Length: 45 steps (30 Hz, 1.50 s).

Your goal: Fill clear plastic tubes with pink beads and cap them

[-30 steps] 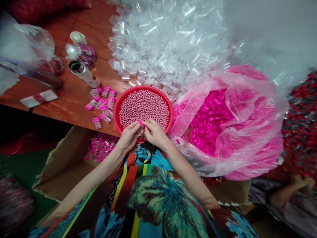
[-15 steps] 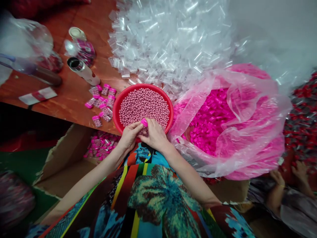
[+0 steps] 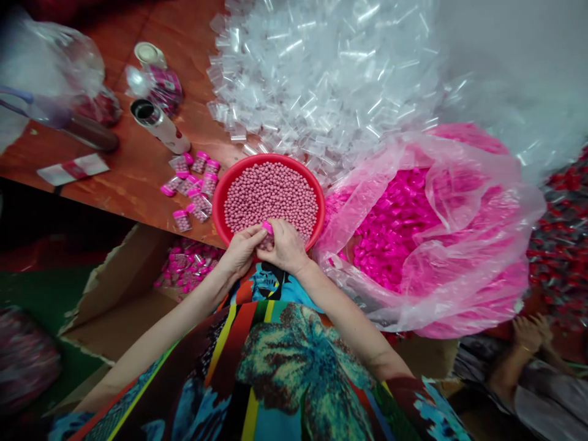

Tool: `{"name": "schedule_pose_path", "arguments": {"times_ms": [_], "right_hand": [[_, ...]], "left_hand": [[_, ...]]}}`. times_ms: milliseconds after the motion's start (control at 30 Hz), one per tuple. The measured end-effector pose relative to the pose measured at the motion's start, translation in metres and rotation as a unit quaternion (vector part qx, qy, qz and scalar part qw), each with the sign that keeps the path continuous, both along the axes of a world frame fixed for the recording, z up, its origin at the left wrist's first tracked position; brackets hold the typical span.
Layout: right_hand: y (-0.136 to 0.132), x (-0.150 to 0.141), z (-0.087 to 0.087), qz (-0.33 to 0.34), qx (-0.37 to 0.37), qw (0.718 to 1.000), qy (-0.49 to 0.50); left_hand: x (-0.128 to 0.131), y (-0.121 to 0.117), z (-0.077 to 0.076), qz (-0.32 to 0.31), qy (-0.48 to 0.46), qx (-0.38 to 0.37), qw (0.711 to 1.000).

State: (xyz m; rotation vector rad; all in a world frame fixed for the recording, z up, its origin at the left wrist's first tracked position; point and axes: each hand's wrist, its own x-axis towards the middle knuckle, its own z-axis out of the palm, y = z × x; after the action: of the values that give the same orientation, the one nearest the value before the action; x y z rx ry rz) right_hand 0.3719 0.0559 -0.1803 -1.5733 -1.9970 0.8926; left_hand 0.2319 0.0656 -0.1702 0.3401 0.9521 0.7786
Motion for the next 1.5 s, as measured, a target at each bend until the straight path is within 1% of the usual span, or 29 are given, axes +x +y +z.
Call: {"name": "schedule_pose_path", "arguments": {"times_ms": [67,133,200,233,267,333,400,467,500,533,567,600,667,700,733,767,833,933,1033,1100,1167,1200,1233,1300,1333,1367,1400,1433,1500], "right_hand": [[0.003,0.005,-0.004,0.004,-0.046,0.997,0.056],[0.005,0.017,-0.008,-0.037,-0.086,0.991,0.096],[0.006,0.033,-0.011,-0.09,-0.103,0.987,0.086],[0.005,0.04,-0.012,-0.095,-0.107,0.987,0.067],[0.004,0.046,-0.012,-0.08,-0.11,0.99,0.044],[0.002,0.048,-0.011,-0.018,-0.106,0.994,-0.01],[-0.001,0.04,-0.011,0.033,-0.087,0.993,-0.079],[-0.002,0.027,-0.014,0.055,-0.061,0.986,-0.142],[-0.002,0.02,-0.017,0.058,-0.055,0.984,-0.157],[-0.001,0.014,-0.021,0.055,-0.056,0.985,-0.156],[0.001,0.01,-0.024,0.042,-0.064,0.988,-0.137],[0.002,0.008,-0.028,0.018,-0.078,0.992,-0.098],[0.006,0.007,-0.034,-0.051,-0.125,0.99,0.033],[0.007,0.009,-0.035,-0.083,-0.155,0.978,0.115],[0.008,0.01,-0.036,-0.104,-0.187,0.957,0.194],[0.009,0.012,-0.035,-0.114,-0.22,0.933,0.263],[0.01,0.016,-0.032,-0.111,-0.281,0.884,0.356],[0.01,0.018,-0.029,-0.089,-0.342,0.836,0.419],[0.011,0.016,-0.032,-0.094,-0.35,0.818,0.446],[0.012,0.014,-0.036,-0.126,-0.325,0.831,0.434],[0.012,0.014,-0.039,-0.183,-0.285,0.855,0.393],[0.011,0.015,-0.039,-0.215,-0.266,0.864,0.37],[0.009,0.018,-0.038,-0.243,-0.252,0.869,0.349],[0.003,0.027,-0.035,-0.281,-0.233,0.874,0.321],[-0.001,0.033,-0.032,-0.289,-0.225,0.878,0.309],[-0.005,0.04,-0.029,-0.297,-0.214,0.882,0.298],[-0.009,0.046,-0.027,-0.302,-0.204,0.886,0.287],[-0.013,0.051,-0.025,-0.307,-0.196,0.889,0.278],[-0.019,0.059,-0.024,-0.314,-0.183,0.893,0.266]], "left_hand": [[-0.011,0.003,-0.003,0.037,0.048,0.026,0.998],[-0.033,0.011,-0.012,0.119,0.143,0.08,0.979],[-0.063,0.023,-0.027,0.203,0.263,0.132,0.934],[-0.08,0.031,-0.036,0.227,0.318,0.144,0.909],[-0.097,0.039,-0.044,0.237,0.367,0.152,0.886],[-0.122,0.054,-0.057,0.227,0.451,0.168,0.847],[-0.133,0.063,-0.061,0.197,0.516,0.188,0.812],[-0.125,0.062,-0.056,0.171,0.56,0.221,0.78],[-0.116,0.057,-0.051,0.154,0.566,0.241,0.773],[-0.104,0.05,-0.046,0.133,0.559,0.256,0.777],[-0.091,0.042,-0.041,0.107,0.534,0.261,0.797],[-0.077,0.033,-0.037,0.073,0.493,0.246,0.831],[-0.051,0.016,-0.031,0.029,0.376,0.147,0.914],[-0.04,0.01,-0.029,0.01,0.297,0.089,0.951],[-0.032,0.006,-0.028,-0.002,0.22,0.041,0.975],[-0.026,0.003,-0.026,-0.008,0.152,0.011,0.988],[-0.021,0.005,-0.023,-0.016,0.071,0.003,0.997],[-0.024,0.016,-0.018,-0.068,0.045,0.033,0.996],[-0.028,0.029,-0.019,-0.122,0.049,0.082,0.988],[-0.029,0.037,-0.024,-0.136,0.091,0.136,0.977],[-0.031,0.046,-0.03,-0.151,0.198,0.208,0.946],[-0.032,0.051,-0.033,-0.167,0.272,0.25,0.914],[-0.032,0.056,-0.036,-0.191,0.349,0.291,0.87],[-0.032,0.066,-0.04,-0.261,0.478,0.353,0.761],[-0.029,0.07,-0.042,-0.302,0.518,0.369,0.71],[-0.026,0.074,-0.043,-0.339,0.544,0.376,0.669],[-0.02,0.077,-0.045,-0.365,0.557,0.377,0.644],[-0.014,0.079,-0.048,-0.38,0.56,0.376,0.633],[0.001,0.081,-0.055,-0.387,0.551,0.382,0.633]]}}
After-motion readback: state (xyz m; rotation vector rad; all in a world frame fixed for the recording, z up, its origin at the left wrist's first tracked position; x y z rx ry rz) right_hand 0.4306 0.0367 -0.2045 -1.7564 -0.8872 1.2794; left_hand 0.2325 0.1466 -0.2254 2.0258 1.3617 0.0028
